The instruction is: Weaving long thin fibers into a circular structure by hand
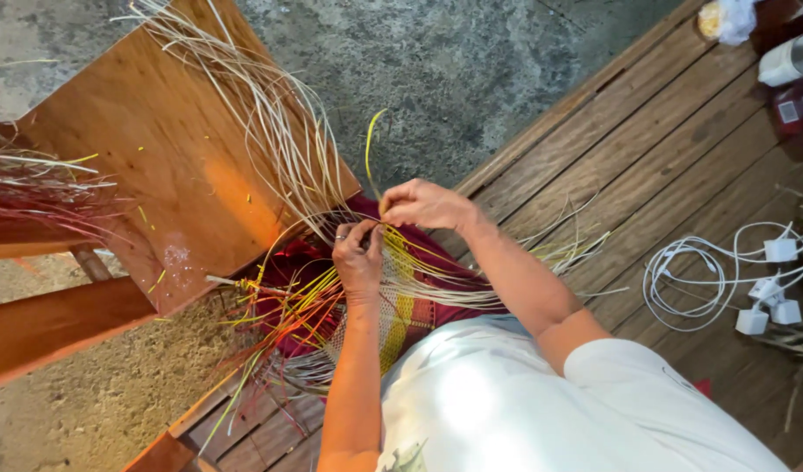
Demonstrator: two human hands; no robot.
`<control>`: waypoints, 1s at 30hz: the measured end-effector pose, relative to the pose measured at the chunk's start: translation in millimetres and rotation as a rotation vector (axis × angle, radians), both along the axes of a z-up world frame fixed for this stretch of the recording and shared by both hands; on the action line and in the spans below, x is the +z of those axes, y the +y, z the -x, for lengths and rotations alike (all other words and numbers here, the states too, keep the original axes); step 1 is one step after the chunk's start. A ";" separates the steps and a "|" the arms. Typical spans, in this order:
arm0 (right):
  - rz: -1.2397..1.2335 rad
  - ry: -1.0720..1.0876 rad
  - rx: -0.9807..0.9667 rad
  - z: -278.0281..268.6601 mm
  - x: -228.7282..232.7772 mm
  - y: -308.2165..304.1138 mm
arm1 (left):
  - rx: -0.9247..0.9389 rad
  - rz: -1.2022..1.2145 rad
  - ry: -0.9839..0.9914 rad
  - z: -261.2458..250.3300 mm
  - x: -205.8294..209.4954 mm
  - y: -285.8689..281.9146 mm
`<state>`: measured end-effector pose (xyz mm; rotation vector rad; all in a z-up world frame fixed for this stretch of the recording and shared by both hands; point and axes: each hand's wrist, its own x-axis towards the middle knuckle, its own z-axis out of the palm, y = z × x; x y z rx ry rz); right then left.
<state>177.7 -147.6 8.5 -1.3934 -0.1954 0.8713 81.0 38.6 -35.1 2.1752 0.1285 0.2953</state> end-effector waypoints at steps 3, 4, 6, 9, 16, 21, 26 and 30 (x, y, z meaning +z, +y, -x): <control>0.120 -0.450 0.113 21.3 34.3 32.3 | -0.010 -0.020 -0.020 2.6 -32.9 1.7; -0.121 -0.172 0.034 32.9 20.1 49.7 | 0.000 -0.086 -0.130 5.6 -55.4 3.9; -0.362 0.105 -0.046 42.7 19.4 73.7 | 0.007 -0.156 -0.244 6.2 -75.5 7.9; 0.082 -0.800 0.236 32.7 47.0 81.0 | 0.074 0.492 -0.058 1.3 -67.4 10.4; 0.504 -0.412 0.013 4.0 -31.9 34.6 | 0.054 0.108 0.143 -8.7 -10.9 8.4; 0.738 -0.123 0.000 9.5 -30.4 36.0 | 0.137 -0.025 0.217 -8.0 -1.7 4.3; 0.589 0.132 -0.083 2.2 -74.0 36.5 | 0.357 -0.038 0.322 -15.1 -19.2 0.6; 0.327 0.280 -0.270 13.9 -43.8 38.2 | 0.440 -0.163 0.361 -17.9 -24.6 -7.8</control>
